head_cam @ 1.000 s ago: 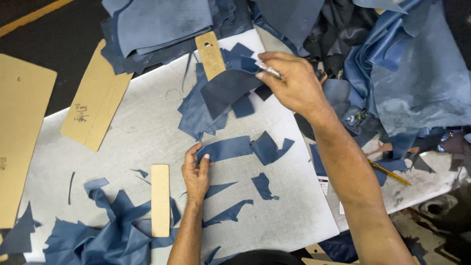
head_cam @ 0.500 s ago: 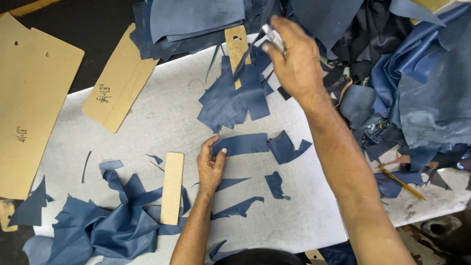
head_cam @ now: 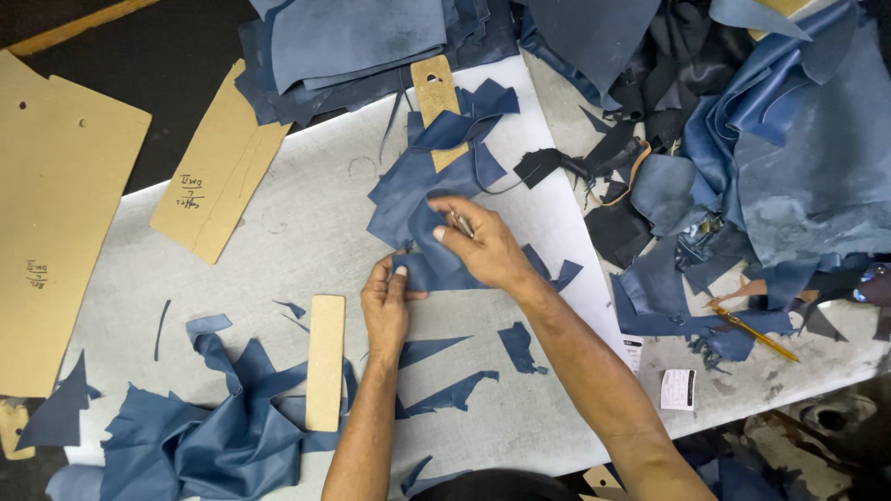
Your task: The person uses a utility knife and cardboard templates to cut blue fabric into multiple pieces on a worktable. They repeatedly position templates, trace and cut along edges, then remove templates and set cut pieces aside.
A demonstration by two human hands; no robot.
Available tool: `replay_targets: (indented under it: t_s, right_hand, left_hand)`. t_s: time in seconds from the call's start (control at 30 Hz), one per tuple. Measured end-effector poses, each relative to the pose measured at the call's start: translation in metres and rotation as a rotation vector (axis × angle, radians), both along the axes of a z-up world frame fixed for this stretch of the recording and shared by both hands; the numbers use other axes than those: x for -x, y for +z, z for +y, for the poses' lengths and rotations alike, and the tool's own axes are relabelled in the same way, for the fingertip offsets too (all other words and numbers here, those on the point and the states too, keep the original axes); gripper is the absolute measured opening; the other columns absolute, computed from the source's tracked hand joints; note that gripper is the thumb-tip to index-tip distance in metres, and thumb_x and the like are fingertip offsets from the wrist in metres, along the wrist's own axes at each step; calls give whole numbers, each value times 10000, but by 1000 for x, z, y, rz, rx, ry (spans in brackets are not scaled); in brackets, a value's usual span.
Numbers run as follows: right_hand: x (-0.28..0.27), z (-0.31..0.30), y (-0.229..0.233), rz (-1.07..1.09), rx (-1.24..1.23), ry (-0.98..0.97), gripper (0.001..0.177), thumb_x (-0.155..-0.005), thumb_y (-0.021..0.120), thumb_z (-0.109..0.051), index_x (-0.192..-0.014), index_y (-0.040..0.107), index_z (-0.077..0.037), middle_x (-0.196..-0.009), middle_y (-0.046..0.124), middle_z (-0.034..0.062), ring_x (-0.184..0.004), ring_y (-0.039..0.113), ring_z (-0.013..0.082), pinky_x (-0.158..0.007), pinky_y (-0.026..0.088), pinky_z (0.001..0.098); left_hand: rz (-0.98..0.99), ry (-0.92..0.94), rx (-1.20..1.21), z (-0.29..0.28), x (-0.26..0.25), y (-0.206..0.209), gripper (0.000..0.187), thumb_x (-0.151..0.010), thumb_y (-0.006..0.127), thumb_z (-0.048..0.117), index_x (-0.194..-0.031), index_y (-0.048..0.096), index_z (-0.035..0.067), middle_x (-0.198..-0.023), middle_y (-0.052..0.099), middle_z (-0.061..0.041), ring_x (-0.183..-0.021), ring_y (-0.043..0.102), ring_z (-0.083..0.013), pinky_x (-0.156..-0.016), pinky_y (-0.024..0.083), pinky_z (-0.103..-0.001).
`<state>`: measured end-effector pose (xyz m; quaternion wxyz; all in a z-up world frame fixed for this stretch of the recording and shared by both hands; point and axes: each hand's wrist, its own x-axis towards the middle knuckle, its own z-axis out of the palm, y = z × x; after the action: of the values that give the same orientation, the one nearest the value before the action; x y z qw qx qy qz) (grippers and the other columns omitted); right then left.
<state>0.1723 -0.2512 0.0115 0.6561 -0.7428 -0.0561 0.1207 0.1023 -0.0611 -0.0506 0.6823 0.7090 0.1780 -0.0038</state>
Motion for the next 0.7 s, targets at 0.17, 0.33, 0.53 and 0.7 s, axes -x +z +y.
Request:
replay_targets:
  t_s: [0.17, 0.33, 0.53, 0.7]
  right_hand:
    - [10, -5, 1, 79, 208, 395, 407, -889, 692, -145, -1293, 686, -93, -1032, 772, 96, -896, 723, 185, -790, 563, 332]
    - [15, -16, 15, 27, 533, 312, 394, -862, 699, -161, -1251, 689, -97, -1012, 758, 155, -923, 742, 300, -821, 566, 394]
    - [57, -26, 26, -325, 417, -33, 332, -902, 667, -109, -1227, 674, -39, -1131, 714, 168, -1003, 722, 347, -863, 575, 404]
    - [111, -83, -3, -337, 454, -165, 251, -894, 702, -60, -1145, 715, -51, -1148, 711, 88, -989, 731, 281, -841, 598, 360]
  left_hand:
    - [-83, 8, 334, 7, -6, 18, 639, -1041, 267, 489, -1239, 643, 12, -1038, 726, -135, -797, 756, -151, -645, 658, -256]
    - [-50, -32, 149, -3, -7, 26, 303, -989, 576, 200, -1214, 627, 3, -1029, 693, -92, -820, 710, -139, -608, 624, -255]
    - [-30, -33, -31, 3, -8, 26, 162, -969, 653, 73, -1114, 672, 3, -977, 683, -77, -745, 637, -125, -607, 597, -254]
    - [-310, -78, -90, 67, -37, 35, 162, -1048, 670, -67, -1199, 620, -38, -1141, 667, -131, -917, 678, -160, -716, 633, -302]
